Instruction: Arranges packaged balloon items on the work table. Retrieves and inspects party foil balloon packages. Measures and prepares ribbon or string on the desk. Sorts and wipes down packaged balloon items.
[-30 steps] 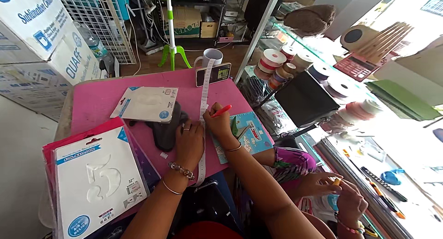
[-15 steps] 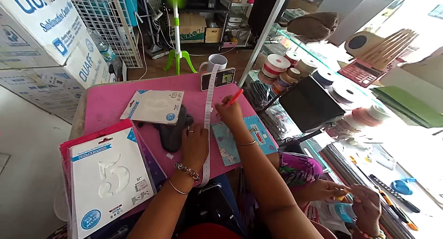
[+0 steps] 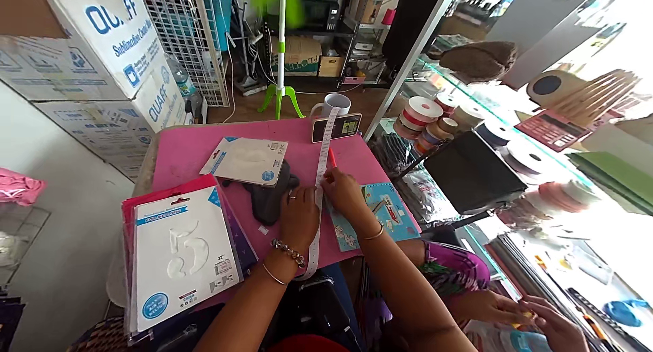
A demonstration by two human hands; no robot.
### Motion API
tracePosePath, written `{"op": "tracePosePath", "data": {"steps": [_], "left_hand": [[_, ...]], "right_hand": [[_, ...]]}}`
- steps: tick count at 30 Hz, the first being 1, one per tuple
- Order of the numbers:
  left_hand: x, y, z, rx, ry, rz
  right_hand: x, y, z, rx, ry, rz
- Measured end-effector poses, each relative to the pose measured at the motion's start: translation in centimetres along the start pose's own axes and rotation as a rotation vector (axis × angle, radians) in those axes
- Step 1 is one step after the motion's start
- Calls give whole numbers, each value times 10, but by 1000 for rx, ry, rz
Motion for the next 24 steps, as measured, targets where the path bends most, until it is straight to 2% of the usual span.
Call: {"op": "tracePosePath", "data": {"steps": [6,9,15,24], "left_hand": [[-6,6,-9,-84,-213,-26],[-8,8,-12,-100,-286,-7],[-8,12,-18,-159,-405,49],[-7,11,-19,-158,-450,90]], "right_hand": [[7,2,8,-39,541,-65],[6,1,12,-79,644,-89],[9,-9,23,-237,530,-74],[21,-15,25,-254,362,67]]}}
Point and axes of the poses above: each hand's wrist, its own y-axis towards the middle knuckle, its own x-axis out of the palm, z = x × y, the point moved 1 cm from there along y, towards the middle knuckle, and after that the axes turned 13 degrees about x, right-handed, at the moved point
